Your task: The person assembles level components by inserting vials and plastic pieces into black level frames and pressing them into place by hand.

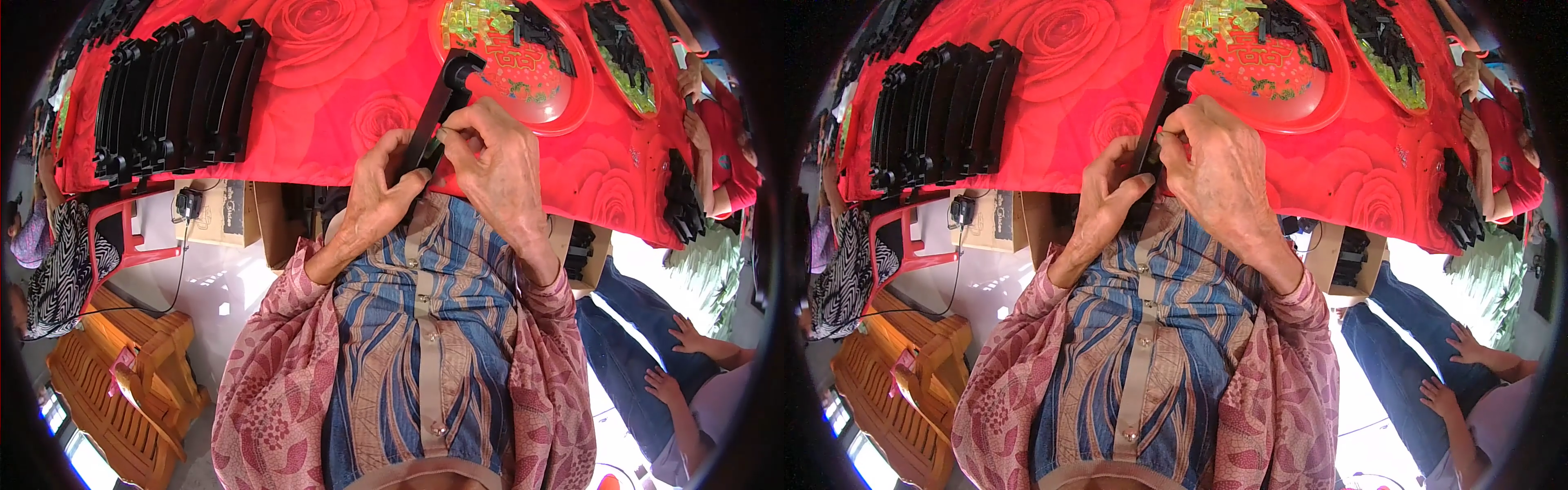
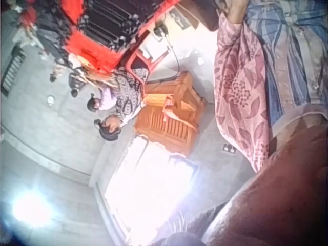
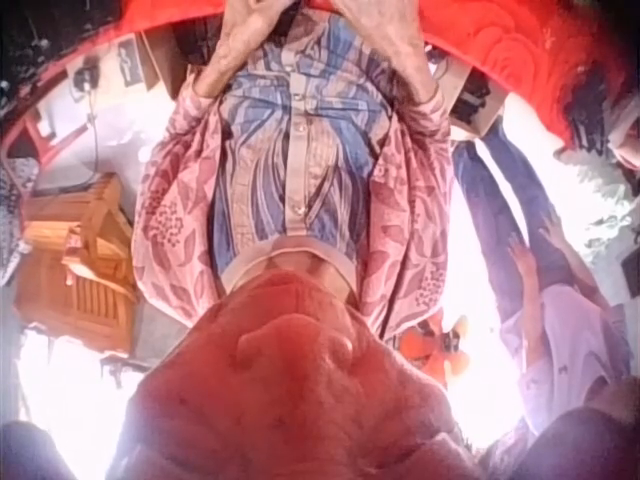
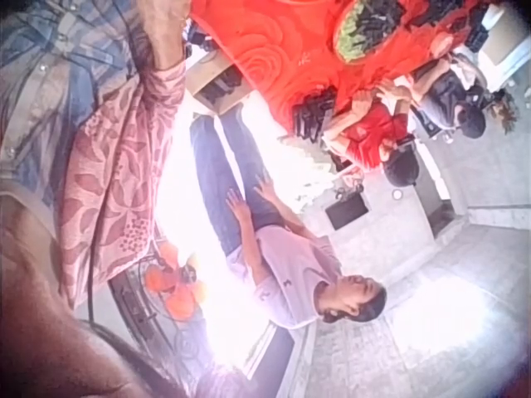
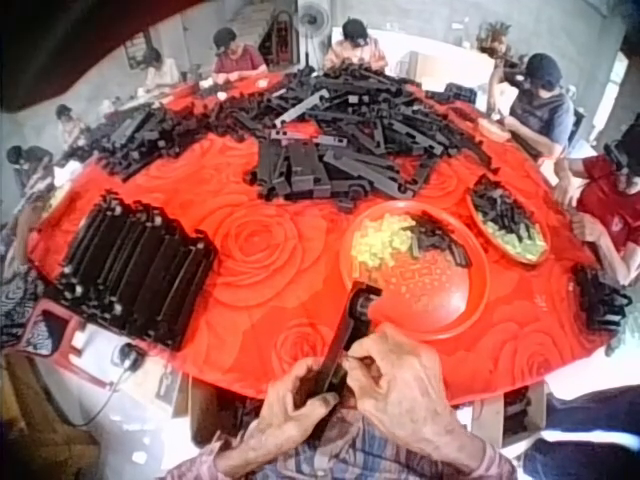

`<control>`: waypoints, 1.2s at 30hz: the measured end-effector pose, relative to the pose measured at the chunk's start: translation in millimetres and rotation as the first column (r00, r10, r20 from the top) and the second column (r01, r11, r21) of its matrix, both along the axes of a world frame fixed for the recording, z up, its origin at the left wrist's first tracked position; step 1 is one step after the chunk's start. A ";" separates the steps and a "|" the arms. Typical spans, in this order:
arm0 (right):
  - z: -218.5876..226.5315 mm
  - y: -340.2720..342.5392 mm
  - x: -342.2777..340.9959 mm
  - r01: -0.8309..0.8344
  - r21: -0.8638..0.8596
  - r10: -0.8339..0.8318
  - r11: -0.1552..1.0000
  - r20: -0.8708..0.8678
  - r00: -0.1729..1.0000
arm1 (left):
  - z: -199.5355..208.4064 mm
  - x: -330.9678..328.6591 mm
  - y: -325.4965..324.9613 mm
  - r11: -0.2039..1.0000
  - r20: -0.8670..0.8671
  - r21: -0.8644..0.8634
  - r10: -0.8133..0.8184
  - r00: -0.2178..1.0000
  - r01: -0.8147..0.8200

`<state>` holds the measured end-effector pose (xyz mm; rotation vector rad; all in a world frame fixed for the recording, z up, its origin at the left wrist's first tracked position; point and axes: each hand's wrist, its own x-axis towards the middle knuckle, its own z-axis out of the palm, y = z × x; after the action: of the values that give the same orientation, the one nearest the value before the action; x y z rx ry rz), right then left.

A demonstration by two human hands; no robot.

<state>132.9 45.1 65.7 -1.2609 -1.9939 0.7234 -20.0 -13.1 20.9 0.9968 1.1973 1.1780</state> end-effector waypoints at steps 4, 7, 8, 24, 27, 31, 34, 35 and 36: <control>5.0 3.2 1.5 -0.118 0.109 0.109 0.987 0.087 0.990 | -8.5 -0.8 0.0 0.992 -0.138 0.120 0.052 0.989 -0.036; 3.0 -3.6 1.3 -0.127 0.153 0.107 0.980 0.127 0.986 | -8.4 -1.1 0.7 0.993 -0.171 0.110 0.072 0.983 -0.054; 2.1 -6.1 0.8 -0.132 0.153 0.113 0.979 0.128 0.985 | -9.3 1.7 0.9 0.990 -0.164 0.114 0.102 0.981 -0.084; -18.5 -24.9 -6.4 -0.173 0.428 0.011 0.887 0.356 0.934 | -3.5 2.6 6.4 0.989 -0.355 0.140 0.100 0.929 -0.053; -18.5 -22.1 -5.3 -0.182 0.430 0.015 0.884 0.364 0.931 | -5.3 5.1 8.6 0.979 -0.344 0.188 0.140 0.928 -0.078; -27.8 -22.2 0.3 0.009 0.303 0.005 0.953 -0.043 0.999 | -12.0 3.0 6.9 0.995 -0.229 0.064 0.086 0.970 -0.073; -19.3 -23.0 -4.2 0.173 -0.079 -0.187 0.982 -0.238 0.953 | -13.5 1.7 5.6 0.997 -0.247 0.057 0.062 0.967 -0.050; -20.6 -22.8 -5.7 0.149 -0.190 -0.200 0.970 -0.287 0.937 | -9.4 1.5 4.5 0.996 -0.257 0.070 0.067 0.964 -0.050; -20.0 -22.1 -7.6 0.152 -0.186 -0.202 0.971 -0.288 0.936 | -4.9 1.6 4.3 0.995 -0.265 0.085 0.069 0.962 -0.048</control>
<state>125.3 23.0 45.6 -1.3131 -1.5761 0.9429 -18.4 -8.8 15.9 1.2157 1.4106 1.1690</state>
